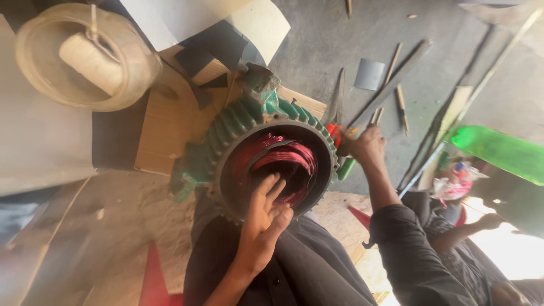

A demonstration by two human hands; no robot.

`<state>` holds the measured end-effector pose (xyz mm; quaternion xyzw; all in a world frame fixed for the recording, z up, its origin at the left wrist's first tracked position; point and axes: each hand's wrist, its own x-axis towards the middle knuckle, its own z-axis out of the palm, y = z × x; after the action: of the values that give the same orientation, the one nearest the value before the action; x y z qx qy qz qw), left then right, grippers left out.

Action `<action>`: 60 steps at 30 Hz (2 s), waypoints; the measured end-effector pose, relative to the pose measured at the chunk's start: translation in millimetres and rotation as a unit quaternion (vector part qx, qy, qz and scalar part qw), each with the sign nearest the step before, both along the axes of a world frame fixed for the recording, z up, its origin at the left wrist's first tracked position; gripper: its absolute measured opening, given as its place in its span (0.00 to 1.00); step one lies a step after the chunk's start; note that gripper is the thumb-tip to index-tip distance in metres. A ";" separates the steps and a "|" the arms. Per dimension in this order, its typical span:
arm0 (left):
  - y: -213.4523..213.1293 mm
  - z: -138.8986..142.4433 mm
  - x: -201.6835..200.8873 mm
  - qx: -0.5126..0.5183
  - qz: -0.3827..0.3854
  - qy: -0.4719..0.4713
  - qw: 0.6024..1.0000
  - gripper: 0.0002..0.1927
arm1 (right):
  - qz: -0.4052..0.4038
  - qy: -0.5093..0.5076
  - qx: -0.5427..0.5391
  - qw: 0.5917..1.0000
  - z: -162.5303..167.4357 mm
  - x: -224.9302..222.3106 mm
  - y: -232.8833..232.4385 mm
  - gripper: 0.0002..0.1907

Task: The person winds copper wire into a motor stator, inserts white and black insulating paper between layers, and uses a hammer and pliers to compact and adjust the windings. The person also cuts a black sheet with scissors and places it inside the stator.

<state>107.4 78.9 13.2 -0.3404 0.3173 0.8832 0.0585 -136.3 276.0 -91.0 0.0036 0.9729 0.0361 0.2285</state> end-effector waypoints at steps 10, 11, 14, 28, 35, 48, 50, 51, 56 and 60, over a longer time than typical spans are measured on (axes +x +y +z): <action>21.9 42.8 -38.2 -0.282 -0.061 -0.084 0.954 0.15 | -0.013 -0.126 -0.016 0.992 -4.6 -3.1 -12.6 0.36; 24.7 45.5 -41.4 -0.281 -0.054 -0.077 0.955 0.14 | 0.006 -0.112 -0.027 0.993 -8.0 -0.8 -14.2 0.35; 29.4 45.2 -53.8 -0.299 -0.067 -0.066 0.950 0.14 | 0.007 -0.111 -0.001 0.994 -18.2 -2.2 -14.2 0.30; 25.2 41.4 -88.7 -0.177 -0.050 0.009 0.983 0.31 | 0.261 -0.297 -0.224 0.891 198.2 33.9 58.6 0.40; 17.4 31.2 -71.8 -0.186 0.016 -0.034 0.982 0.26 | 0.143 -0.460 -0.174 0.859 199.0 40.7 75.3 0.39; 19.1 22.8 -70.9 -0.030 -0.001 -0.020 0.999 0.35 | 0.109 -0.547 0.122 0.821 207.0 -6.0 -15.9 0.38; 19.7 26.2 -72.4 -0.039 -0.001 0.008 0.999 0.39 | 0.169 -0.458 0.085 0.868 207.8 12.0 -34.7 0.31; 19.9 26.4 -73.8 -0.042 -0.011 0.011 0.999 0.40 | 0.256 -0.337 -0.040 0.905 214.7 27.8 -38.9 0.24; 15.9 24.0 -74.0 -0.083 -0.072 0.015 0.994 0.39 | -0.247 -0.430 -0.172 0.851 215.3 49.2 -19.7 0.41; 14.4 25.3 -71.0 -0.019 -0.031 0.002 0.999 0.37 | -0.282 -0.457 -0.238 0.810 209.3 53.2 -8.6 0.43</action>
<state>36.4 93.3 38.5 -0.3295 0.3439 0.8758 0.0784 -83.1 267.4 118.3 0.2063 0.6907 -0.2649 0.6405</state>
